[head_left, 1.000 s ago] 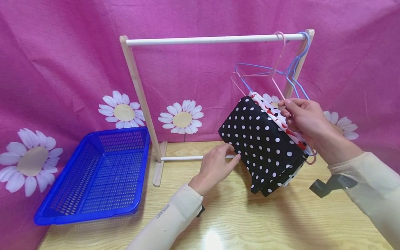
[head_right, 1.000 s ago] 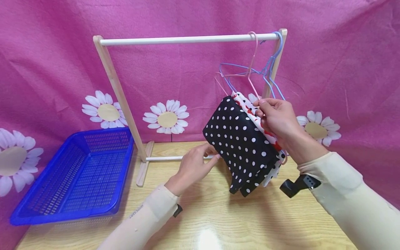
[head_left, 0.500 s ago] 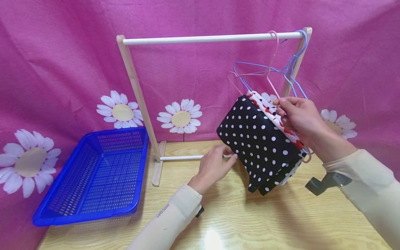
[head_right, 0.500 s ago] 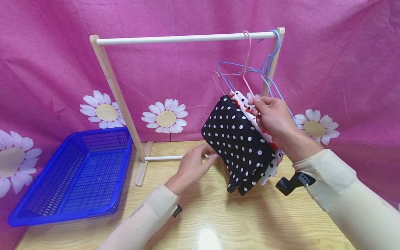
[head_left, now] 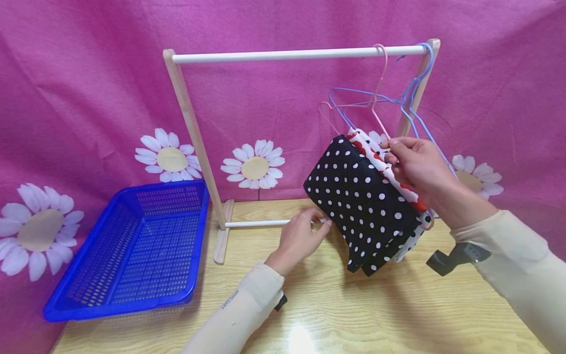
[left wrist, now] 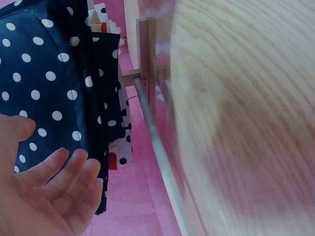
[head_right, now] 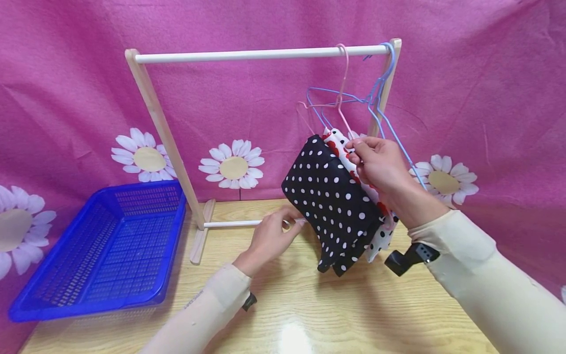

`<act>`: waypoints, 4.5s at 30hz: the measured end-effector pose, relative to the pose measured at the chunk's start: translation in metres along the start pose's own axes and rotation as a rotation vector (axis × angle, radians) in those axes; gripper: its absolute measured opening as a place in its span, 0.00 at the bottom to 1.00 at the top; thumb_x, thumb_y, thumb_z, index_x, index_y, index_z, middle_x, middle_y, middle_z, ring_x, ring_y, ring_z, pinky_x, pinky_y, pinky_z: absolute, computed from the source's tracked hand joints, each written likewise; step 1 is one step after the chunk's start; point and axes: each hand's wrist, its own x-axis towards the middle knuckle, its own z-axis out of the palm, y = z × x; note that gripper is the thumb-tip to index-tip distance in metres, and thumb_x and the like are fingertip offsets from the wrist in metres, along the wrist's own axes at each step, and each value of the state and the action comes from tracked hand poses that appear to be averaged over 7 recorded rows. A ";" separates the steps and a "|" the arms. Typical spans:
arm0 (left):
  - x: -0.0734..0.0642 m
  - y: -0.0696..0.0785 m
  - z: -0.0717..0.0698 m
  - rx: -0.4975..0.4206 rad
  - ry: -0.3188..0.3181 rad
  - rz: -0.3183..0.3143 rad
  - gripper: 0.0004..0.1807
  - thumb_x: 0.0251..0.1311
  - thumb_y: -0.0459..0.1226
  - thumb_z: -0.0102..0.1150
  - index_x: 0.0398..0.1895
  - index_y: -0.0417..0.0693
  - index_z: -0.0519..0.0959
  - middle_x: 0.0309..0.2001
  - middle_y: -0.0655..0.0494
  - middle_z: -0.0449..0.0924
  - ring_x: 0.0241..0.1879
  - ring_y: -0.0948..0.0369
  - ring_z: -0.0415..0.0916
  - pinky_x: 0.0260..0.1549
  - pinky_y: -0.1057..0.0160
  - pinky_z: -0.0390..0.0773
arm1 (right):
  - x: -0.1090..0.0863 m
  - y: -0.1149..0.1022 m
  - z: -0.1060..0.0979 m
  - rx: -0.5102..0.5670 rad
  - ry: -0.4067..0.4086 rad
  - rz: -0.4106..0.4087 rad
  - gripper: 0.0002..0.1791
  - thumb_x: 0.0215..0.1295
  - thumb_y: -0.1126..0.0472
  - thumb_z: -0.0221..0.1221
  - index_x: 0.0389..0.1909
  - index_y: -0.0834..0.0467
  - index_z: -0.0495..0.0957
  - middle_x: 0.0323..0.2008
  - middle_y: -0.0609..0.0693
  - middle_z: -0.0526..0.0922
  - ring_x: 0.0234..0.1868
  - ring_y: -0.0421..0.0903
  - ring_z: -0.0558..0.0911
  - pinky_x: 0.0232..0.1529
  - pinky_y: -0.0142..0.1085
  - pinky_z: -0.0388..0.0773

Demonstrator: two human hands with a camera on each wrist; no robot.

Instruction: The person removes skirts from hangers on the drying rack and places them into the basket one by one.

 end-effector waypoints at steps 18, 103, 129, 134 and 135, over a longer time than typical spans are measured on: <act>0.004 -0.007 0.009 -0.078 -0.015 -0.083 0.14 0.67 0.51 0.58 0.46 0.55 0.83 0.38 0.60 0.86 0.37 0.62 0.80 0.32 0.66 0.74 | 0.001 -0.002 0.008 -0.089 0.033 0.021 0.14 0.80 0.54 0.49 0.34 0.51 0.78 0.18 0.39 0.71 0.13 0.34 0.60 0.13 0.29 0.49; 0.013 -0.022 0.034 -1.250 -0.153 -0.553 0.25 0.77 0.50 0.46 0.65 0.44 0.62 0.68 0.33 0.72 0.59 0.49 0.79 0.50 0.59 0.82 | 0.006 -0.003 0.064 -0.079 -0.034 0.003 0.15 0.81 0.57 0.46 0.34 0.56 0.77 0.16 0.40 0.70 0.15 0.31 0.63 0.13 0.22 0.59; 0.000 -0.043 0.017 -1.251 -0.055 -0.590 0.14 0.73 0.45 0.55 0.51 0.46 0.71 0.33 0.58 0.82 0.31 0.65 0.80 0.31 0.71 0.79 | 0.021 -0.002 0.045 -0.229 -0.110 -0.020 0.14 0.80 0.55 0.49 0.33 0.53 0.79 0.17 0.42 0.71 0.16 0.36 0.61 0.14 0.27 0.56; -0.003 -0.045 0.015 -1.244 -0.063 -0.579 0.13 0.73 0.45 0.55 0.49 0.46 0.71 0.31 0.59 0.83 0.29 0.66 0.79 0.32 0.72 0.79 | 0.026 -0.003 0.042 -0.260 -0.128 -0.039 0.16 0.80 0.57 0.49 0.31 0.52 0.79 0.17 0.42 0.71 0.17 0.35 0.62 0.13 0.27 0.56; -0.003 -0.045 0.014 -1.244 -0.064 -0.577 0.13 0.73 0.45 0.55 0.49 0.46 0.71 0.31 0.60 0.83 0.30 0.66 0.80 0.32 0.72 0.79 | 0.026 -0.003 0.042 -0.269 -0.133 -0.040 0.16 0.80 0.57 0.48 0.31 0.52 0.79 0.17 0.42 0.71 0.17 0.35 0.63 0.13 0.27 0.56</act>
